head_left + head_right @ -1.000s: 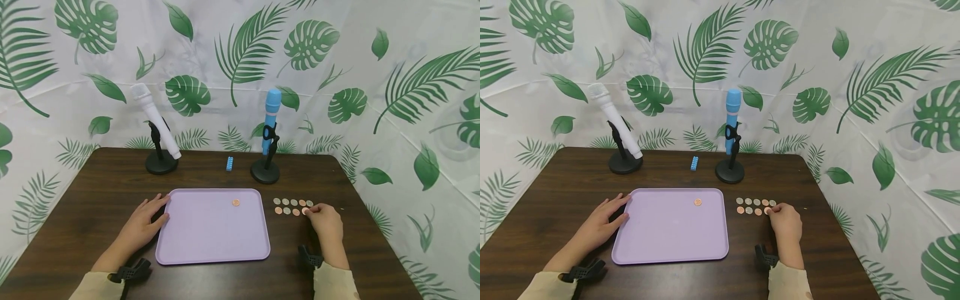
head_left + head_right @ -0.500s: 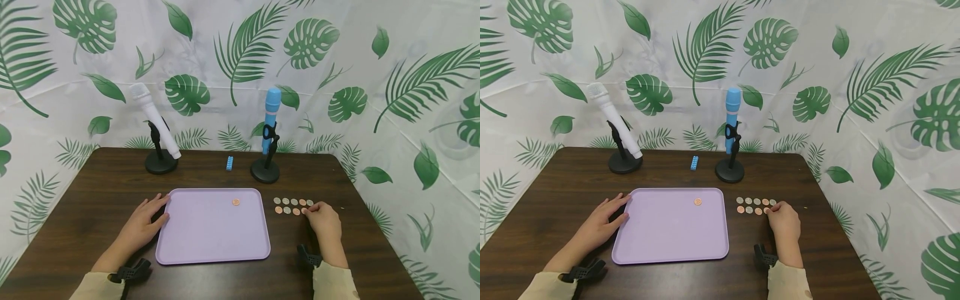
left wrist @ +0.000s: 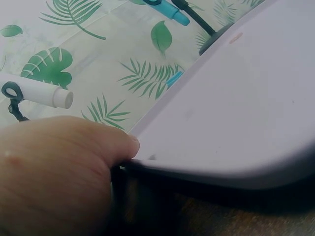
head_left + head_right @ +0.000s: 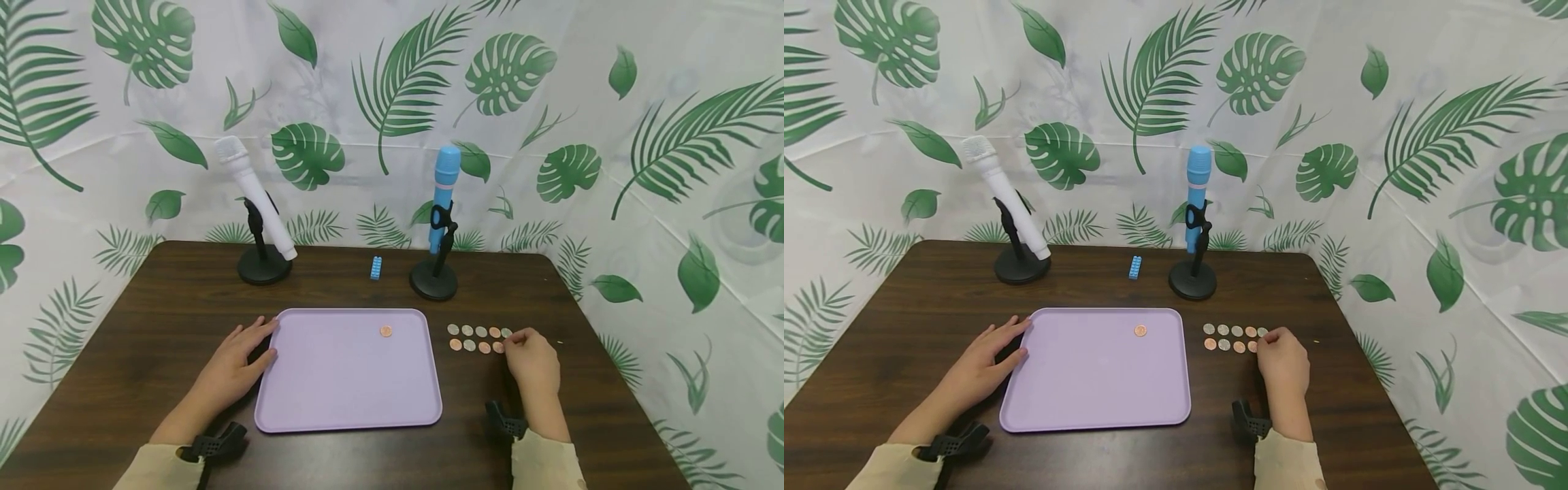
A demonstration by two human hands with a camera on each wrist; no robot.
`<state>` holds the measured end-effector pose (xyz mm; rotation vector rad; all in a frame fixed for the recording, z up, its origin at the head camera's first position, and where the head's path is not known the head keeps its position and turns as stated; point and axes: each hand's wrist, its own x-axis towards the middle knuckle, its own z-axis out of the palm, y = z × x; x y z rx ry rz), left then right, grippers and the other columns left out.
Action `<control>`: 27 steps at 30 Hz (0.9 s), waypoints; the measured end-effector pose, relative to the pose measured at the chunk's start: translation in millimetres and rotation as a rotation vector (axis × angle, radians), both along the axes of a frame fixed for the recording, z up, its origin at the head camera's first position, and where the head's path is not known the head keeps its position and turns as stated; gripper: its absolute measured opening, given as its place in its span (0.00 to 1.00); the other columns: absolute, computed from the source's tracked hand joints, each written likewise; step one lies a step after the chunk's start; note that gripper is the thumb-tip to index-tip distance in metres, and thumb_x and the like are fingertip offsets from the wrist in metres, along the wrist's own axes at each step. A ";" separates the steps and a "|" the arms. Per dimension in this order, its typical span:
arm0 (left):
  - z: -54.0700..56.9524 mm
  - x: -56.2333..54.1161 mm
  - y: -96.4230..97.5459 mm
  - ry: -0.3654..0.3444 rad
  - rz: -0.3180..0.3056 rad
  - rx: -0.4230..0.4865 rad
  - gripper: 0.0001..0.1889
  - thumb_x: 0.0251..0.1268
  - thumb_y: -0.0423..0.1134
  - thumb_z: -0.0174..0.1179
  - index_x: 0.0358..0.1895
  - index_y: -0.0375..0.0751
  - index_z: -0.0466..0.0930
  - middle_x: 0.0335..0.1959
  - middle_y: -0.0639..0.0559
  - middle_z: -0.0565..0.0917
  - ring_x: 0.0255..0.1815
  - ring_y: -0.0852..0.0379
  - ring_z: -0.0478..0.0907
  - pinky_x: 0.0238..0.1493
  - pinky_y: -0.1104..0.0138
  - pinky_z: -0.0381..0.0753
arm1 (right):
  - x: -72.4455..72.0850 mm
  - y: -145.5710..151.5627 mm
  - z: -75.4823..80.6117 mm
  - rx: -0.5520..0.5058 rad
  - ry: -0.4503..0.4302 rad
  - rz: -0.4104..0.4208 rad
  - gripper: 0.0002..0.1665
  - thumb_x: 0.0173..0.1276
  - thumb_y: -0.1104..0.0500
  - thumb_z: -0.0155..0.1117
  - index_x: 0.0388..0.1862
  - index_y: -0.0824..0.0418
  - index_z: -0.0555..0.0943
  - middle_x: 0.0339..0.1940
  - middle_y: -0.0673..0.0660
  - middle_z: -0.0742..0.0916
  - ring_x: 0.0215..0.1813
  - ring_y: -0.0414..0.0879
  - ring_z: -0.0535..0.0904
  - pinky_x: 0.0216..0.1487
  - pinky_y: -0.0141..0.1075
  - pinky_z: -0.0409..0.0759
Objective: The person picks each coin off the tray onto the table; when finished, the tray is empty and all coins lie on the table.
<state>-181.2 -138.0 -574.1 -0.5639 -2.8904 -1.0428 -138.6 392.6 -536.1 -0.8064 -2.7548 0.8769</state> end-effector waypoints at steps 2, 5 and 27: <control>0.1 -0.1 0.2 0.002 -0.003 0.004 0.32 0.81 0.46 0.64 0.83 0.43 0.70 0.83 0.37 0.71 0.88 0.32 0.60 0.87 0.31 0.50 | -1.7 -2.1 1.1 -0.025 0.048 0.010 0.16 0.79 0.52 0.62 0.51 0.63 0.86 0.44 0.62 0.91 0.42 0.56 0.85 0.37 0.45 0.79; 0.6 -0.1 -0.2 0.006 -0.001 0.007 0.32 0.81 0.45 0.64 0.83 0.43 0.70 0.83 0.37 0.71 0.88 0.32 0.60 0.87 0.31 0.50 | -7.1 -15.1 1.7 -0.153 0.159 0.081 0.13 0.81 0.55 0.63 0.52 0.63 0.87 0.41 0.59 0.89 0.39 0.51 0.83 0.34 0.37 0.78; -0.5 0.2 -1.8 0.021 -0.007 0.007 0.32 0.80 0.44 0.64 0.83 0.42 0.70 0.83 0.37 0.72 0.88 0.32 0.61 0.87 0.31 0.51 | -6.2 -127.2 -27.2 -0.238 0.224 0.860 0.41 0.74 0.63 0.71 0.84 0.50 0.72 0.76 0.51 0.83 0.58 0.46 0.78 0.60 0.44 0.71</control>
